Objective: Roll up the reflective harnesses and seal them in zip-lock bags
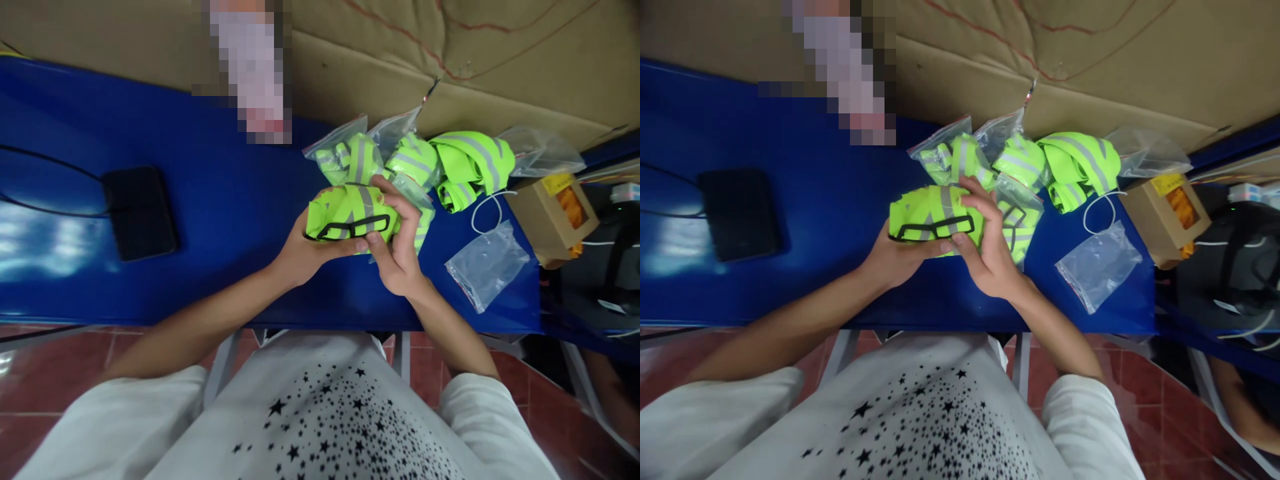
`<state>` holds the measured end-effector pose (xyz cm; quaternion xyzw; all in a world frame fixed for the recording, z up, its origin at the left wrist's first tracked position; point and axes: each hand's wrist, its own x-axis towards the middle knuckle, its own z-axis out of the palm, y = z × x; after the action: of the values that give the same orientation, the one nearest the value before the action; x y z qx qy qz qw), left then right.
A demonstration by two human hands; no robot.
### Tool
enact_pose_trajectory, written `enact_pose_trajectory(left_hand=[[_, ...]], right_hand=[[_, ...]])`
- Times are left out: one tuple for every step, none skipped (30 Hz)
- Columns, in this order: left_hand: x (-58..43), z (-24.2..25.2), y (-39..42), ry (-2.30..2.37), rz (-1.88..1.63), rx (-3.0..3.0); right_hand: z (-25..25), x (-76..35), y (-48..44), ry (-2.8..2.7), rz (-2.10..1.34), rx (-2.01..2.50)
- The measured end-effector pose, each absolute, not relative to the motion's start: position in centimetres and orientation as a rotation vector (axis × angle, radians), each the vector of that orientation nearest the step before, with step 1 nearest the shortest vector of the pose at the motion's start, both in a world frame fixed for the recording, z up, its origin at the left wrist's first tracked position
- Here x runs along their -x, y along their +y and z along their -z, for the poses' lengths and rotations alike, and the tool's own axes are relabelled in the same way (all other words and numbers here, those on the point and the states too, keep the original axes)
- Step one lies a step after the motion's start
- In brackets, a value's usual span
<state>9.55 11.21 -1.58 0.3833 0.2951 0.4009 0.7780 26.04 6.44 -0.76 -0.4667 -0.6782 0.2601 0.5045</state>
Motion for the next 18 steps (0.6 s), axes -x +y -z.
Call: enact_pose_trajectory(left_hand=[[-9.4, 1.6, 11.3, 0.654, -0.887, -0.848], [-9.4, 1.7, 11.3, 0.675, -0.899, -0.869], [-9.3, 1.7, 11.4, 0.696, -0.906, -0.896], [-9.2, 1.7, 11.4, 0.713, -0.908, -0.93], [-9.2, 1.7, 11.5, 0.724, -0.915, -0.97], [-9.2, 1.8, 11.5, 0.728, -0.931, -1.011], [-9.2, 1.8, 11.5, 0.729, -0.948, -1.043], [-9.2, 2.0, 11.4, 0.73, -0.965, -1.058], [-9.3, 2.2, 11.3, 0.732, -0.972, -1.055], [-9.4, 2.4, 11.2, 0.736, -0.965, -1.033], [-9.5, 2.5, 11.0, 0.738, -0.939, -0.998], [-9.6, 2.6, 10.9, 0.736, -0.902, -0.961], [-9.7, 2.6, 10.8, 0.732, -0.864, -0.929], [-9.7, 2.5, 10.7, 0.726, -0.834, -0.904], [-9.8, 2.4, 10.7, 0.719, -0.81, -0.885], [-9.8, 2.1, 10.7, 0.715, -0.796, -0.868], [-9.7, 1.8, 10.8, 0.713, -0.787, -0.85], [-9.7, 1.6, 10.9, 0.709, -0.776, -0.826]], right_hand=[[0.7, -26.2, 6.4, -1.66, -0.634, 1.125], [0.5, -26.3, 6.3, -1.676, -0.649, 1.13], [0.4, -26.4, 6.3, -1.685, -0.673, 1.136], [0.3, -26.4, 6.2, -1.682, -0.701, 1.141], [0.2, -26.4, 6.2, -1.673, -0.722, 1.145], [0.1, -26.2, 6.2, -1.661, -0.724, 1.148], [0.0, -26.1, 6.2, -1.655, -0.703, 1.151], [-0.1, -25.9, 6.1, -1.662, -0.665, 1.157], [-0.2, -25.9, 6.0, -1.682, -0.617, 1.165], [-0.4, -26.0, 5.7, -1.711, -0.567, 1.179], [-0.7, -26.3, 5.2, -1.742, -0.525, 1.215], [-0.9, -26.9, 4.4, -1.766, -0.473, 1.277], [-1.2, -27.7, 3.3, -1.775, -0.407, 1.361], [-1.4, -28.9, 1.8, -1.758, -0.332, 1.507], [-1.4, -30.3, 0.1, -1.711, -0.163, 1.643], [-1.2, -31.8, -1.9, -1.645, -0.005, 1.789], [-0.8, -33.4, -3.9, -1.57, 0.095, 1.949], [-0.2, -35.0, -5.8, -1.52, 0.17, 2.087]])
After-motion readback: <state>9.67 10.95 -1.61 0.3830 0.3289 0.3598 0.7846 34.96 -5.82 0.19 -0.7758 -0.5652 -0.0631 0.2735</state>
